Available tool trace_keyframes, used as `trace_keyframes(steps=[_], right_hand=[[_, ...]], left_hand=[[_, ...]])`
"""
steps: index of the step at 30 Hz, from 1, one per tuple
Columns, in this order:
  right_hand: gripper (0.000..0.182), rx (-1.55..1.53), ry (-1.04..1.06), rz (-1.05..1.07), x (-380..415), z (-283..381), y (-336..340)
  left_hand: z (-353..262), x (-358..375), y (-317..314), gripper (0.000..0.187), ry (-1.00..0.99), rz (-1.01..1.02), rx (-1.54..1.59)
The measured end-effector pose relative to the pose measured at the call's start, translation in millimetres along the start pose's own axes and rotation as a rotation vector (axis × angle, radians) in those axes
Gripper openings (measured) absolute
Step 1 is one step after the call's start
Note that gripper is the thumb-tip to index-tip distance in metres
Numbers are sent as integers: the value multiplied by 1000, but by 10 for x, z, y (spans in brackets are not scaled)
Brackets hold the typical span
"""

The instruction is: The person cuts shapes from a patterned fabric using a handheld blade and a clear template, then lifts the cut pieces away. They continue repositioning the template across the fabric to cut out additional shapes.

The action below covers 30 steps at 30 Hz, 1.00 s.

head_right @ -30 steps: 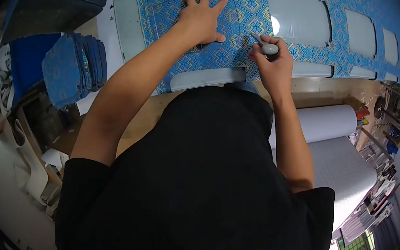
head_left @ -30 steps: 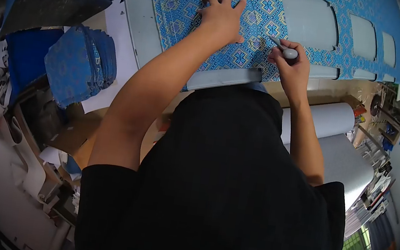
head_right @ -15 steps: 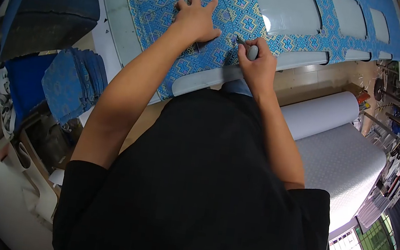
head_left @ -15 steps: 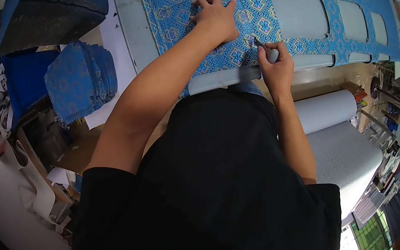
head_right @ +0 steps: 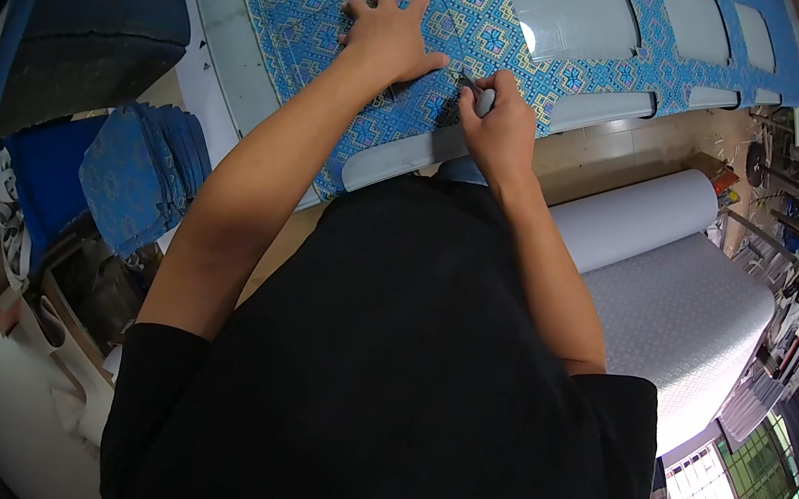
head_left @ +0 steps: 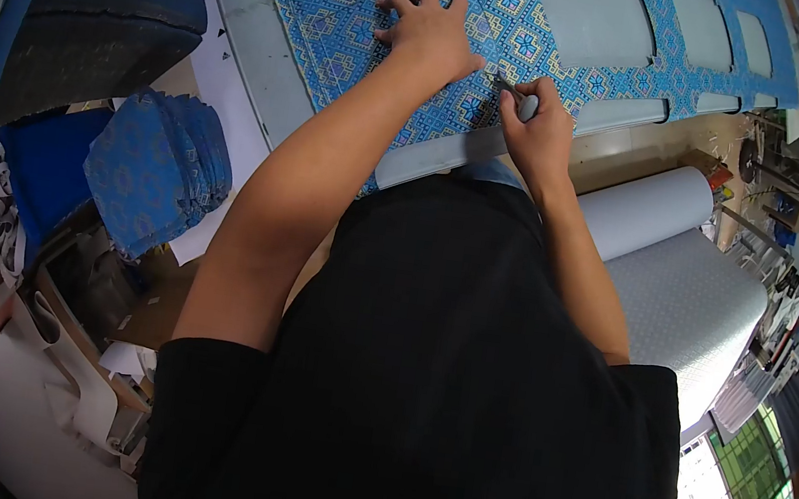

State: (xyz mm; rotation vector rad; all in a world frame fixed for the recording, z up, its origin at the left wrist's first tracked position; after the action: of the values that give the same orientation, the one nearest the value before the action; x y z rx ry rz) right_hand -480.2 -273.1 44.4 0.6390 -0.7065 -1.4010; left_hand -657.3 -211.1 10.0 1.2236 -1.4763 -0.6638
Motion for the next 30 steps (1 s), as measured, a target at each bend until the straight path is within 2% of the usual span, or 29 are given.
trace_keyframes(steps=[3,15,30], right_hand=[[23,26,16,-44,0,11,-1],[24,66,-66,-52,-18,-6,-68],[21,3,37,-38,-158,-14,-25]], left_hand=[[-18,2,7,97,-36,-24,-77],[-28,21,24,94,-20,-38,-58],[-21,4,-12,94,-11,-40,-44]])
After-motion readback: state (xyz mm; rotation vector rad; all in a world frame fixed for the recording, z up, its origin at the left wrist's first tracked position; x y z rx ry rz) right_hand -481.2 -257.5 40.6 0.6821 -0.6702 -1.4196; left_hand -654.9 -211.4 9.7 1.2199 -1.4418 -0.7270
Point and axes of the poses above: each hand's wrist, its own x-axis away from the middle knuckle, its own y-axis out of the back of the hand, z = x × y, the point moved 10 cm from there along -x, towards the middle knuckle, and after that the axes turned 8 degrees about x, right-handed, at the moved point
